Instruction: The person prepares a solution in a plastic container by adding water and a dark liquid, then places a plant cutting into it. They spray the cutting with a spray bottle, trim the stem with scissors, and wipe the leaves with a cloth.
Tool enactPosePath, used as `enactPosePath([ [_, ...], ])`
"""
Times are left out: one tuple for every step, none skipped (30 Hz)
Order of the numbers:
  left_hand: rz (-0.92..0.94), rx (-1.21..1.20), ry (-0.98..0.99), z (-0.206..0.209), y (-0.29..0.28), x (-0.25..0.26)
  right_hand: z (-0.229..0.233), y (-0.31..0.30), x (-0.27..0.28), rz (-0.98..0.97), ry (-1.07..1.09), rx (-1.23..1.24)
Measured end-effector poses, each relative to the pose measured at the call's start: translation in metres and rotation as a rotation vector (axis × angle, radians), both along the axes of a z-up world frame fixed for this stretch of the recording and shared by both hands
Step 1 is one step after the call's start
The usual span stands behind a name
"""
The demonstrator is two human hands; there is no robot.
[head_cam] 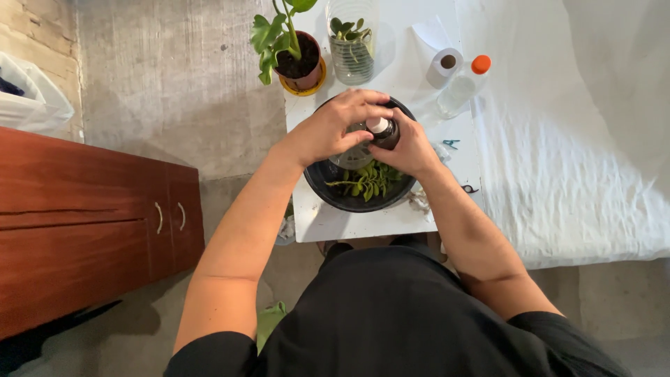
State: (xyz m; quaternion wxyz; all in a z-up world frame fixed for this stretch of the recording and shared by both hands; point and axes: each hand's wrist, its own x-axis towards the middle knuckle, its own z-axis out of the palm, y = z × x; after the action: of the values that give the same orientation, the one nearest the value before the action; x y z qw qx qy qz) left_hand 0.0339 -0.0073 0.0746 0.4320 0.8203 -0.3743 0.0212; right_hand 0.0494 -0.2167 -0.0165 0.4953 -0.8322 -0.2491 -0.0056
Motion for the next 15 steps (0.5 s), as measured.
enactPosePath([
  [0.001,-0.002,0.001,-0.008,0.000,0.003,-0.006,-0.002,0.002,0.001,0.001,-0.002],
  [-0.012,0.013,-0.032,-0.015,0.000,0.006,-0.011,-0.004,0.004,0.010,-0.001,-0.006],
  [-0.022,0.031,-0.067,-0.023,0.001,0.008,-0.017,-0.006,0.006,0.021,-0.004,-0.008],
  [-0.018,0.030,-0.066,-0.026,0.002,0.009,-0.009,-0.004,0.004,0.026,-0.003,-0.009],
  [-0.013,0.064,-0.103,-0.029,0.003,0.011,-0.001,-0.003,0.002,0.034,0.005,-0.030],
  [-0.008,0.098,-0.141,-0.031,0.004,0.014,0.008,-0.002,0.001,0.042,0.013,-0.050],
  [-0.008,0.096,-0.142,-0.030,0.003,0.013,0.006,-0.002,0.002,0.042,0.012,-0.052],
  [0.009,0.091,-0.127,-0.028,0.001,0.013,0.005,-0.003,0.002,0.048,0.018,-0.043],
  [0.026,0.085,-0.111,-0.027,0.000,0.012,0.004,-0.003,0.003,0.053,0.026,-0.034],
  [0.027,0.084,-0.111,-0.030,0.000,0.012,0.003,-0.004,0.003,0.054,0.026,-0.035],
  [0.054,0.121,-0.136,-0.032,0.000,0.013,0.002,-0.003,0.005,0.048,0.004,-0.049],
  [0.081,0.159,-0.161,-0.035,0.000,0.014,0.001,-0.003,0.006,0.042,-0.019,-0.063],
  [0.082,0.159,-0.161,-0.043,0.001,0.016,0.001,-0.003,0.007,0.043,-0.018,-0.063],
  [0.120,0.221,-0.212,-0.052,0.001,0.019,0.002,-0.003,0.007,0.042,-0.039,-0.065],
  [0.157,0.281,-0.262,-0.061,0.000,0.020,0.002,-0.004,0.007,0.039,-0.058,-0.068],
])
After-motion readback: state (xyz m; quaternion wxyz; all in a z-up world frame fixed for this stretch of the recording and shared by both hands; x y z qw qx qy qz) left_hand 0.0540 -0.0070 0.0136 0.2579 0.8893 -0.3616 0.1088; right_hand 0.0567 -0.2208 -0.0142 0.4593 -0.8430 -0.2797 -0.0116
